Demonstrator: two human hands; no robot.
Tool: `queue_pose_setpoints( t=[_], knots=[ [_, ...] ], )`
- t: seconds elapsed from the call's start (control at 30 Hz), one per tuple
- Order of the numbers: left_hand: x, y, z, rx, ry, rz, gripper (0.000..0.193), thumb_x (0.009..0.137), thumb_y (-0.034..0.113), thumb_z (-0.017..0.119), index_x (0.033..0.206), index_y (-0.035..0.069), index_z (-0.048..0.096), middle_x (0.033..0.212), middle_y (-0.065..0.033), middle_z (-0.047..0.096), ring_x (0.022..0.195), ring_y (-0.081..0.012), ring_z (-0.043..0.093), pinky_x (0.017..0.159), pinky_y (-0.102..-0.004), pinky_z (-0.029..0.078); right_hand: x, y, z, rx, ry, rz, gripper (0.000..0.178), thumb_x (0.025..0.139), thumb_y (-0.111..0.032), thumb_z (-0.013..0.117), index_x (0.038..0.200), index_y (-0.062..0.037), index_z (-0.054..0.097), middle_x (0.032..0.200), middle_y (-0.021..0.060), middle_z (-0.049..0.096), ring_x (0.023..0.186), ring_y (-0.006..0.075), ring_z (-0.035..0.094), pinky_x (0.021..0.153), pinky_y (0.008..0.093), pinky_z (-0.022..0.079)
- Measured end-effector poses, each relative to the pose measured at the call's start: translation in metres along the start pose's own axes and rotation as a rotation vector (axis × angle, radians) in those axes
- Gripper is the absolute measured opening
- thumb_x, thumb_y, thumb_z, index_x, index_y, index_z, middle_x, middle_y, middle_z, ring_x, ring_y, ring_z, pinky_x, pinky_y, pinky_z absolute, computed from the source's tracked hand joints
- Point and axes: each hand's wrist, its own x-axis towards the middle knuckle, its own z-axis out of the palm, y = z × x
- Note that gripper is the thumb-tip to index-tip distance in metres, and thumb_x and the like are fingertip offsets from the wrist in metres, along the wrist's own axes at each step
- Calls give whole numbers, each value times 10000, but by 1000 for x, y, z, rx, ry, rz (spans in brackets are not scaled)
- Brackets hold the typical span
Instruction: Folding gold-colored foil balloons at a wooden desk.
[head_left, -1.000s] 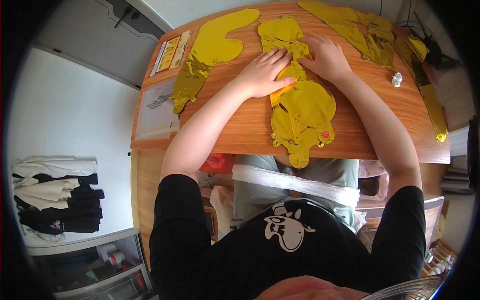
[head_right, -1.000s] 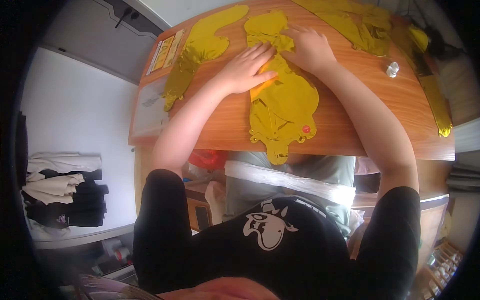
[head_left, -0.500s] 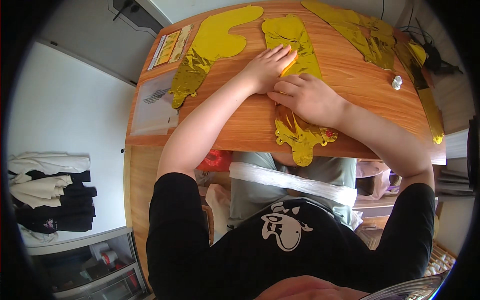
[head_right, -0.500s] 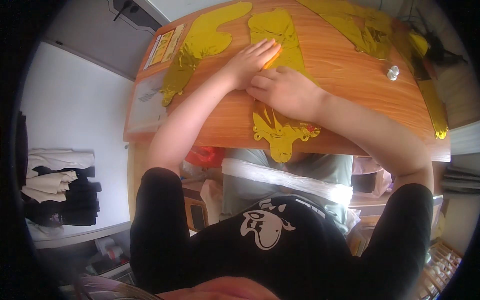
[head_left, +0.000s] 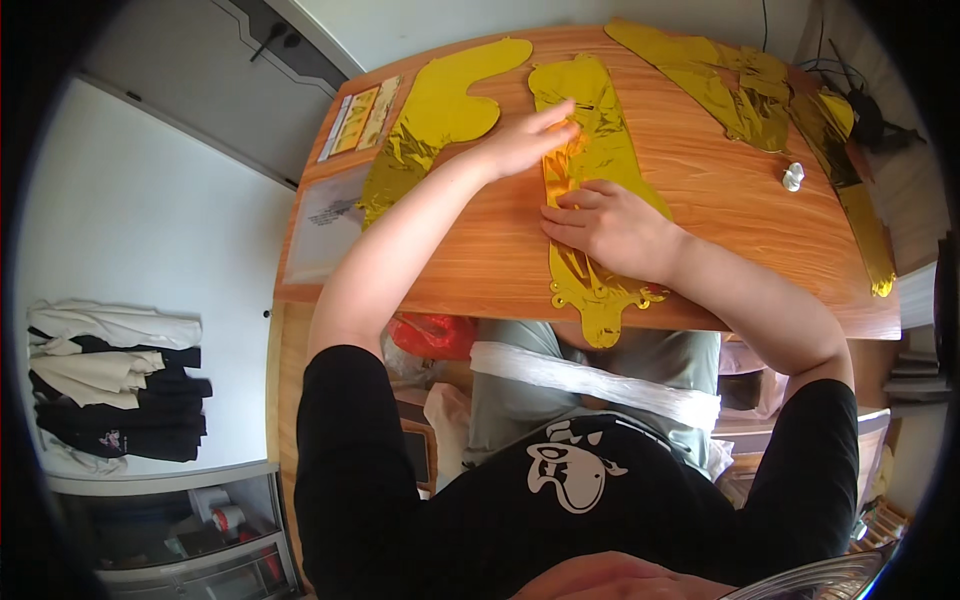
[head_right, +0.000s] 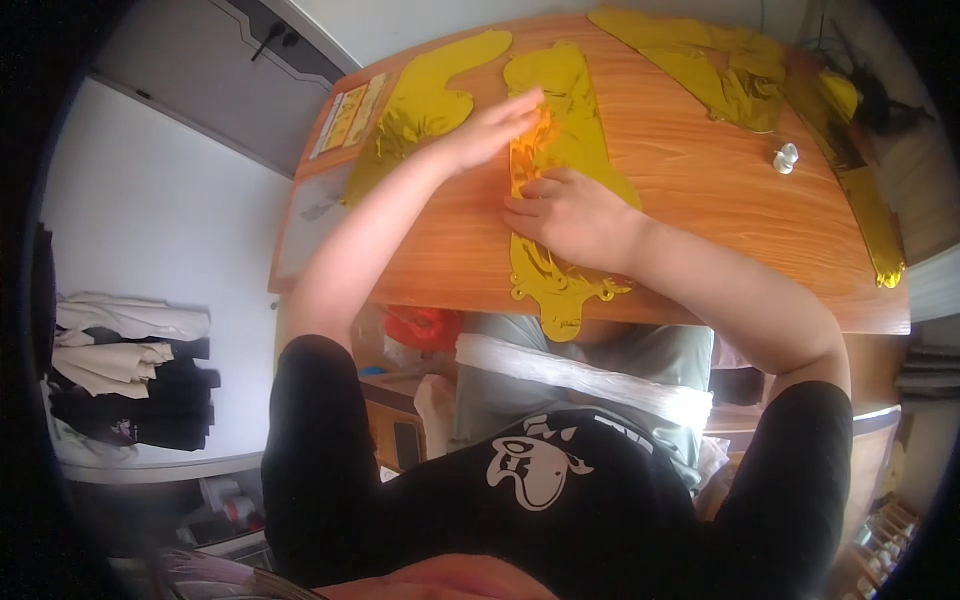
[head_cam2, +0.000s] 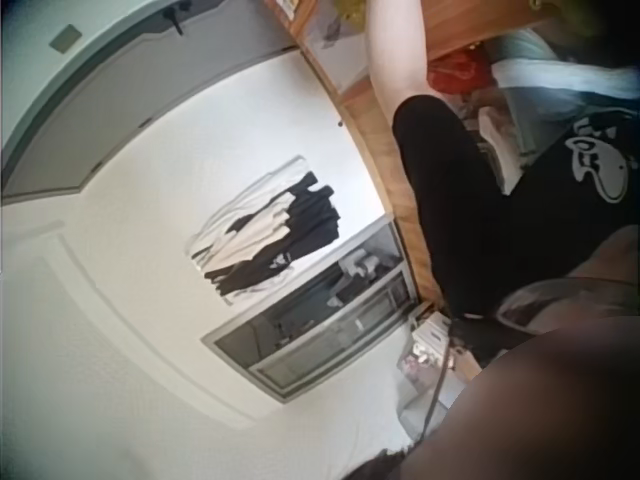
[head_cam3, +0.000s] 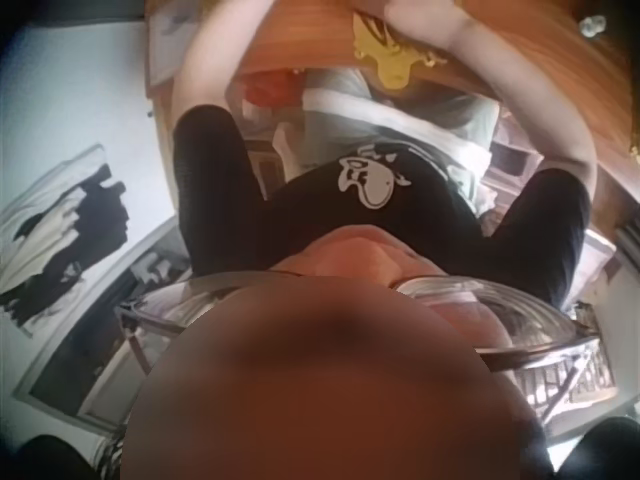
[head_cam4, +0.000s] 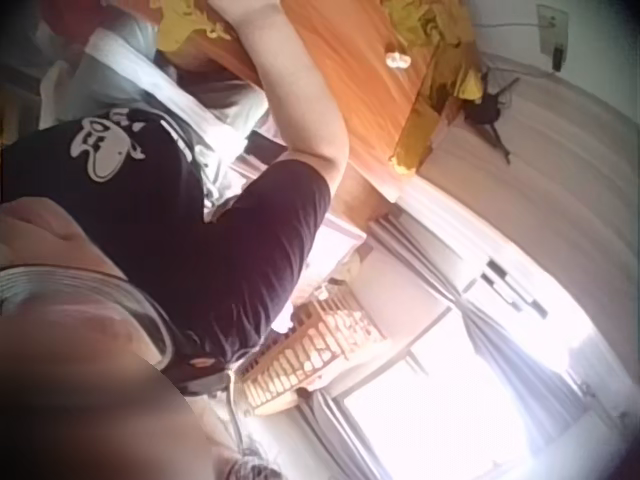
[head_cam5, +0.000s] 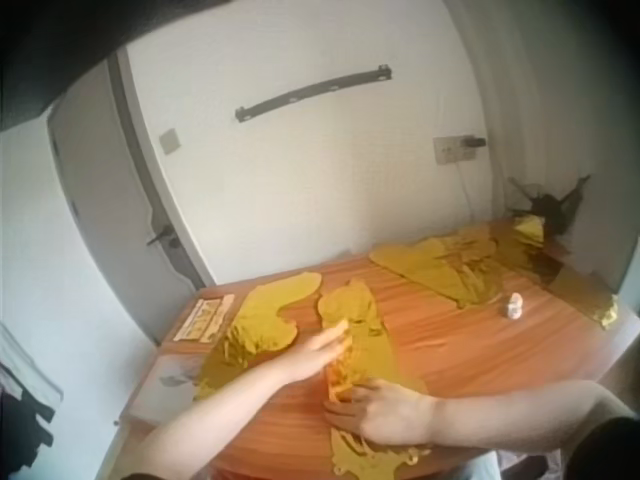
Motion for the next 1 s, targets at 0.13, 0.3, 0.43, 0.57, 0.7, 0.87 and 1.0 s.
queue_pose_setpoints(
  t=[0.13, 0.3, 0.43, 0.57, 0.7, 0.87, 1.0],
  knots=[
    [-5, -15, -13, 108, 358, 249, 786, 1002, 321, 694, 1619, 47, 291, 1638, -168, 387, 1520, -286, 368, 1220, -403, 347, 2, -1, -3, 40, -14, -3, 397, 885, -180, 608, 1263, -80, 678, 1376, 50, 659, 1269, 232, 603, 1119, 414, 443],
    [-23, -10, -8, 463, 270, 67, 773, 948, 359, 751, 1574, 84, 392, 1539, -180, 503, 1478, -318, 421, 1196, -431, 373, -3, 3, 0, 37, -10, 3, 386, 885, -179, 610, 1248, -70, 681, 1357, 67, 665, 1244, 225, 615, 1100, 412, 457],
    [-22, -6, -15, 603, 193, 6, 735, 966, 435, 703, 1556, 90, 432, 1532, -170, 511, 1467, -325, 429, 1221, -470, 327, -1, 4, -1, 43, -20, -16, 385, 887, -176, 611, 1248, -64, 684, 1356, 71, 666, 1225, 217, 624, 1078, 417, 469],
    [-20, -13, -25, 949, 187, 196, 676, 995, 497, 621, 1520, 96, 481, 1540, -145, 506, 1473, -330, 413, 1259, -535, 215, 0, 3, -2, 15, -42, -37, 381, 899, -178, 602, 1253, -61, 683, 1356, 72, 666, 1236, 208, 622, 1083, 423, 468],
    [-14, -16, -28, 1099, 169, 272, 687, 1006, 566, 566, 1493, 86, 501, 1571, -123, 482, 1495, -288, 389, 1273, -537, 186, -1, 6, 4, 1, -29, -51, 380, 912, -179, 591, 1261, -59, 678, 1360, 79, 664, 1257, 208, 615, 1111, 433, 457],
    [-9, -16, -36, 1006, 83, 246, 695, 993, 575, 586, 1495, 107, 472, 1574, -115, 472, 1501, -271, 380, 1277, -539, 172, 0, 7, 5, -16, -11, -97, 383, 930, -177, 579, 1281, -53, 665, 1363, 96, 659, 1308, 219, 591, 1157, 457, 430],
    [-4, -15, -40, 954, 44, 234, 748, 955, 588, 643, 1510, 128, 442, 1569, -111, 467, 1501, -278, 368, 1277, -536, 162, 0, 7, 2, -8, -41, -83, 384, 932, -176, 578, 1285, -51, 661, 1363, 102, 659, 1320, 223, 585, 1156, 457, 432]
  ],
)
